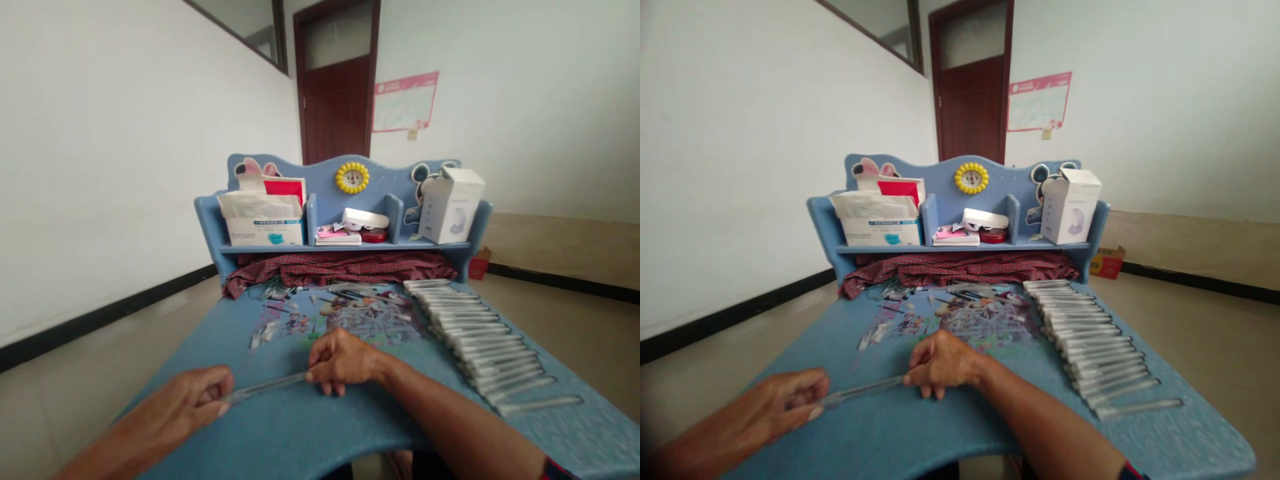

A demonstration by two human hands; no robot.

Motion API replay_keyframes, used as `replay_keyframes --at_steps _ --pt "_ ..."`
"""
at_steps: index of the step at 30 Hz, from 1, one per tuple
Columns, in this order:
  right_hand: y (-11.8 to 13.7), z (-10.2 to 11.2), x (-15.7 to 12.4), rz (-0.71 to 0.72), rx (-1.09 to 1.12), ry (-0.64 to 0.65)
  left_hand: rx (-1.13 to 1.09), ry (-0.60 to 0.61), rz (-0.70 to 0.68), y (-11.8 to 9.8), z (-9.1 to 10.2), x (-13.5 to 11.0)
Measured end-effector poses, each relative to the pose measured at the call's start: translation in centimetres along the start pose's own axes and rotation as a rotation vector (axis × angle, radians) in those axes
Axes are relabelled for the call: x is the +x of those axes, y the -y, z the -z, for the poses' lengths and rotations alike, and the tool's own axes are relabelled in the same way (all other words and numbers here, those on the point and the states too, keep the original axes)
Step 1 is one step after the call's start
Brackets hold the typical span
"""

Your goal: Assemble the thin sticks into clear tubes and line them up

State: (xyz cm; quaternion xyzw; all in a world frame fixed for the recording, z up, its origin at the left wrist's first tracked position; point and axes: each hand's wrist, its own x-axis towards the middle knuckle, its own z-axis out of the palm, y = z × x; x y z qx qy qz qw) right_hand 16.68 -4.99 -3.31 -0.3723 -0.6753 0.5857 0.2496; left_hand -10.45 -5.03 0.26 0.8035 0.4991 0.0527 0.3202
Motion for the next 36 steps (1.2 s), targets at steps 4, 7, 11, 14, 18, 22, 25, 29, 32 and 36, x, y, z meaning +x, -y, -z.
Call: replay_keyframes --at_steps 4,7,11,14,18,22,25,29,32,36 --pt "0.5 0.2 0.0 0.115 0.152 -0.113 -0.439 -0.098 0.138 -0.6 0.8 -0.4" --pt "0.8 0.1 -0.1 0.204 0.253 -0.177 -0.672 -0.356 0.109 -2.5 1.6 0.1" --pt "0.9 -0.1 0.2 0.241 0.334 -0.254 -0.798 -0.492 0.038 -5.3 2.6 2.2" --pt "0.7 0.0 0.4 0.247 0.355 -0.342 -0.772 -0.493 -0.012 -6.7 3.3 4.3" --pt "0.5 0.3 0.7 0.262 0.347 -0.463 -0.779 -0.413 -0.067 -7.5 4.0 6.3" --pt "0.2 0.6 1.0 0.289 0.333 -0.538 -0.786 -0.383 -0.099 -7.3 4.0 7.5" --pt "0.1 0.9 1.1 0.293 0.301 -0.557 -0.798 -0.377 -0.107 -6.6 3.6 8.1" --pt "0.3 1.6 0.9 0.291 0.222 -0.587 -0.821 -0.361 -0.111 -5.9 2.9 8.5" --pt "0.6 2.3 0.9 0.287 0.078 -0.58 -0.88 -0.395 -0.125 -5.7 2.2 8.7" --pt "1.0 3.4 0.5 0.291 -0.24 -0.651 -0.954 -0.436 -0.124 -5.8 1.2 8.9"
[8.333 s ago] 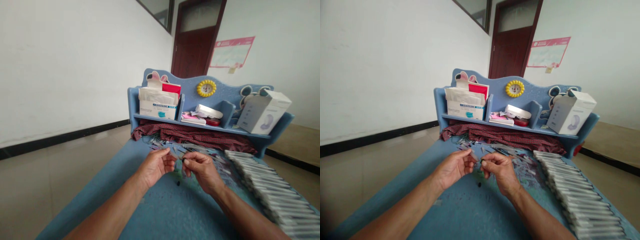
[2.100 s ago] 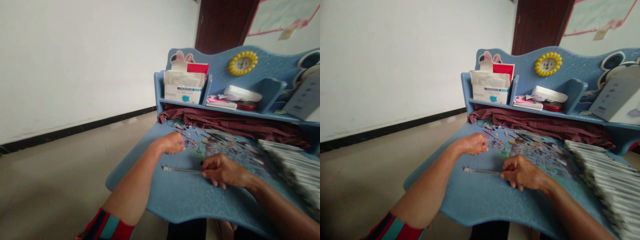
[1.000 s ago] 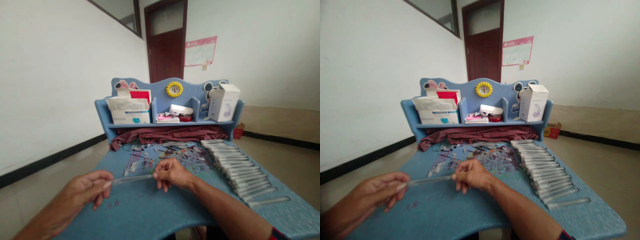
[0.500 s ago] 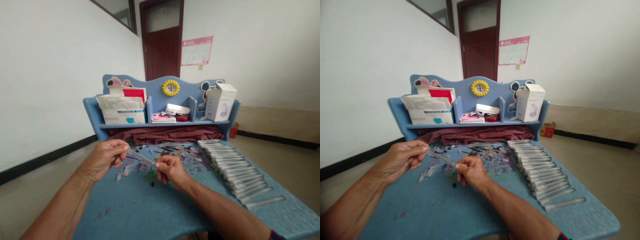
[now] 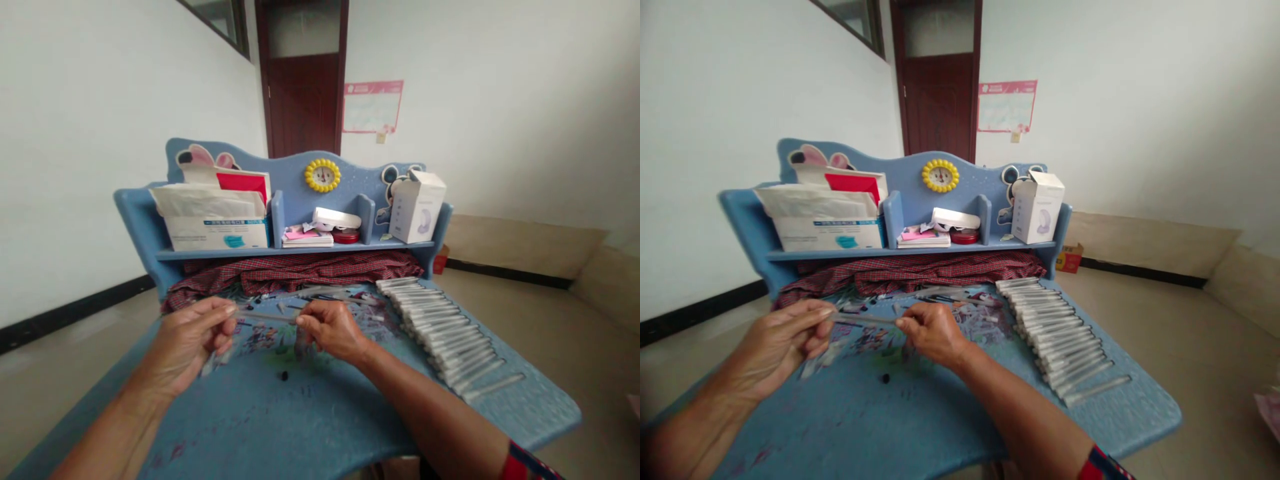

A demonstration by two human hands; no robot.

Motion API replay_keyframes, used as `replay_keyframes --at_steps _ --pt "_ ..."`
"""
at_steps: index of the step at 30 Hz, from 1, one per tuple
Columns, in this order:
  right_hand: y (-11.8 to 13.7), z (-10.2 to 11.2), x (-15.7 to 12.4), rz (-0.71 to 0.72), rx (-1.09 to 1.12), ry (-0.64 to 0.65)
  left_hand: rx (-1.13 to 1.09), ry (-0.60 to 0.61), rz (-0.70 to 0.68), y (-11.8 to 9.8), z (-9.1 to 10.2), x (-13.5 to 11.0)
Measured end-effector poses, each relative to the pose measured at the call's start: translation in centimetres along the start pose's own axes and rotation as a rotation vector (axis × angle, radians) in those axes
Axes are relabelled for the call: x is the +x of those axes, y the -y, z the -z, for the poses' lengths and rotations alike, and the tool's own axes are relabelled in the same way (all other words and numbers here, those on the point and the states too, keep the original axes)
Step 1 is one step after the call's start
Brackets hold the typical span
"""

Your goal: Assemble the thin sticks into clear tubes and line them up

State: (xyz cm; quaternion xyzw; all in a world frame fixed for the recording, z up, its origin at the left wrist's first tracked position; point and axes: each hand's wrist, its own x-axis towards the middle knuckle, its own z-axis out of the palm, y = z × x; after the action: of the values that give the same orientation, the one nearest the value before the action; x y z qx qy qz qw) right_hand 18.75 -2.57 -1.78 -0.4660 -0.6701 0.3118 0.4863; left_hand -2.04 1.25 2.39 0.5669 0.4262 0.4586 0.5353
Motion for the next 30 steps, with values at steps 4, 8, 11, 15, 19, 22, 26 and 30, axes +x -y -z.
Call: replay_keyframes --at_steps 4,8,11,15,19,22,26,30 --pt "1.2 1.3 -0.1 0.145 -0.354 0.034 -0.028 0.03 0.047 0.3 -0.6 -0.2" --pt "3.3 2.5 -0.5 0.184 -0.636 0.099 -0.024 0.138 0.043 0.7 -0.8 -0.3" --pt "4.9 4.4 -0.9 0.182 -0.824 0.156 -0.014 0.266 0.062 0.9 -0.9 -0.4" --pt "5.5 9.9 -2.1 0.165 -0.95 0.262 0.02 0.303 0.072 0.9 -0.9 -0.6" --pt "3.2 17.5 -4.4 0.045 -1.045 0.212 0.037 0.312 0.065 0.7 -1.0 -0.7" --pt "1.0 22.2 -6.4 -0.083 -1.122 0.138 0.057 0.363 0.068 0.8 -1.1 -0.9" --pt "-1.1 25.3 -8.1 -0.133 -1.155 0.141 0.081 0.379 0.059 0.8 -1.5 -1.1" --pt "-2.0 26.2 -8.4 -0.118 -1.159 0.158 0.094 0.353 0.002 0.1 -1.4 -1.6"
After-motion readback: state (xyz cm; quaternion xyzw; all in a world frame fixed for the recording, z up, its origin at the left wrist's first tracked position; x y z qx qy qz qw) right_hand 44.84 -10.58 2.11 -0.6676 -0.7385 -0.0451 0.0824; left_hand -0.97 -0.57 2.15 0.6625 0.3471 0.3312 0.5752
